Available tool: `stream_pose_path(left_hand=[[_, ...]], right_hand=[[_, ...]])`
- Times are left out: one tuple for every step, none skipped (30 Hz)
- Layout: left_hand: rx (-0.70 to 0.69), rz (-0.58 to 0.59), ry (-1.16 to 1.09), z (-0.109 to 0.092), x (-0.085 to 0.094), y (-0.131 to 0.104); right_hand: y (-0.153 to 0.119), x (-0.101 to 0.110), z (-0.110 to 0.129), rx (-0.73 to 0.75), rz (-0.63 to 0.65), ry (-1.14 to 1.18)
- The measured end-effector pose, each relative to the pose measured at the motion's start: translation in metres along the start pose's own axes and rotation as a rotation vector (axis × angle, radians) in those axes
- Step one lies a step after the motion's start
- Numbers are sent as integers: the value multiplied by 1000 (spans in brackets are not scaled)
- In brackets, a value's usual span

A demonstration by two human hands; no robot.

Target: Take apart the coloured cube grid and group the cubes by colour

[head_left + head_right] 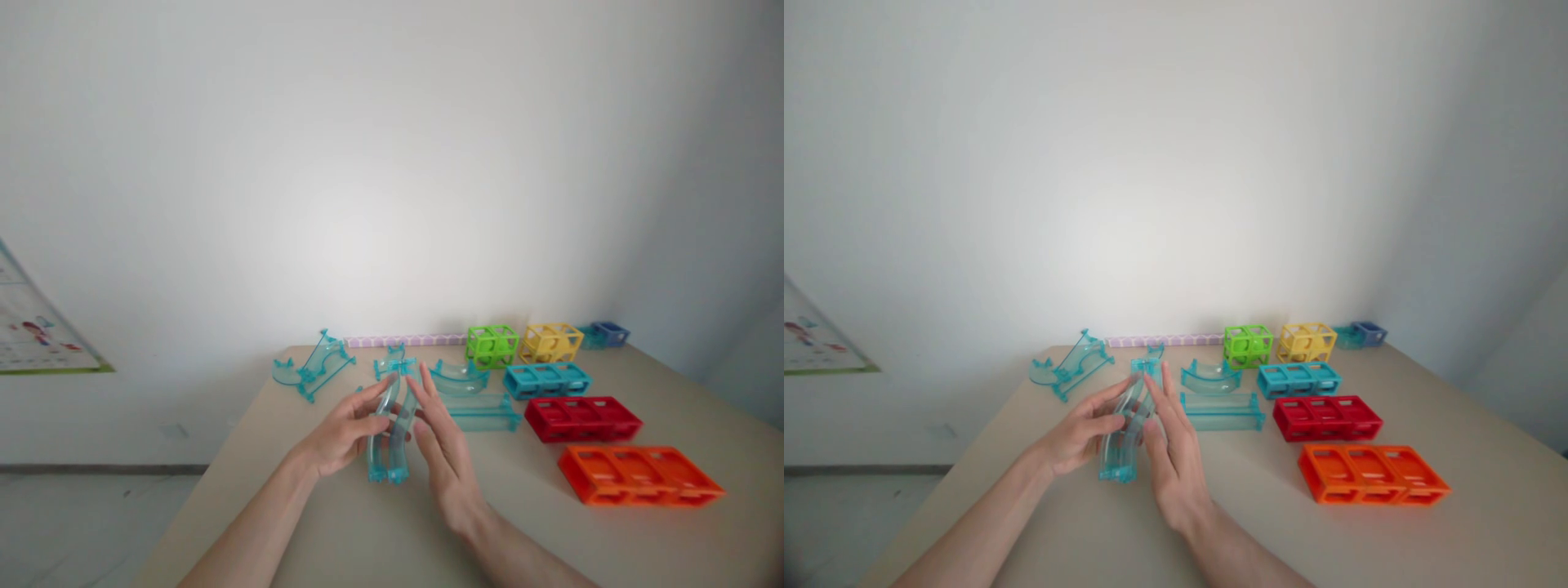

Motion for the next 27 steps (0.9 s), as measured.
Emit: stream_pose_path(left_hand=[[-2,-12,3,-1,0,0],[0,-28,5,-1,0,-1],[5,-46,5,-1,1,-1],[9,-65,1,-1,2,-1],[13,-83,-2,0,3,-1],[16,-97,-3,0,4,-2],[18,-108,-2,0,4,-2],[19,-116,0,0,5,-2],[19,-121,2,0,5,-2],[19,-124,4,0,5,-2],[16,-125,5,0,5,-2],[10,-127,7,-1,5,-1],[-2,-132,8,-2,5,-1],[-27,-143,8,-3,6,-1],[-62,-162,6,-6,8,0],[-102,-186,1,-9,10,0],[-139,-211,-7,-12,12,0],[-169,-238,-16,-14,15,1],[-193,-268,-25,-16,17,1],[-214,-306,-35,-18,20,1],[-240,-350,-46,-20,24,1],[-276,-398,-54,-23,29,1],[-315,-443,-56,-26,33,0],[-352,-481,-51,-29,37,-2],[-376,-510,-40,-32,40,-2],[-389,-536,-27,-33,43,-3],[-392,-566,-17,-34,46,-4]], right_hand=[[0,-1,-4,-36,-21,30],[-1,-2,-9,-73,-37,62],[-1,-5,-14,-106,-43,94],[-1,-8,-18,-133,-36,123],[-1,-11,-22,-152,-19,144],[-1,-13,-24,-163,-3,161],[-1,-15,-26,-169,10,173],[0,-16,-27,-173,19,183],[0,-16,-27,-176,23,190],[0,-16,-27,-180,22,191],[0,-15,-27,-185,20,186],[-1,-15,-26,-192,13,176],[-2,-15,-26,-201,5,166],[-3,-15,-27,-213,-3,158],[-4,-15,-28,-230,-8,155],[-5,-17,-30,-250,-7,158],[-6,-19,-32,-271,0,170],[-8,-22,-34,-289,14,187],[-9,-25,-37,-301,31,205],[-9,-28,-39,-306,44,221],[-10,-30,-41,-306,60,234],[-11,-32,-43,-302,78,241],[-11,-34,-43,-299,95,241],[-11,-35,-43,-299,110,238],[-12,-36,-42,-298,126,238],[-12,-37,-39,-291,144,236],[-11,-37,-36,-277,161,232]])
Point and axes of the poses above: each hand's wrist, its own y-axis towards the middle knuckle, its own x-axis out of the back of the hand, z = x × y, the point moved 8 cm from there along y, towards the middle knuckle, and after that the axes turned 5 degrees about y, right-handed, at the moved point
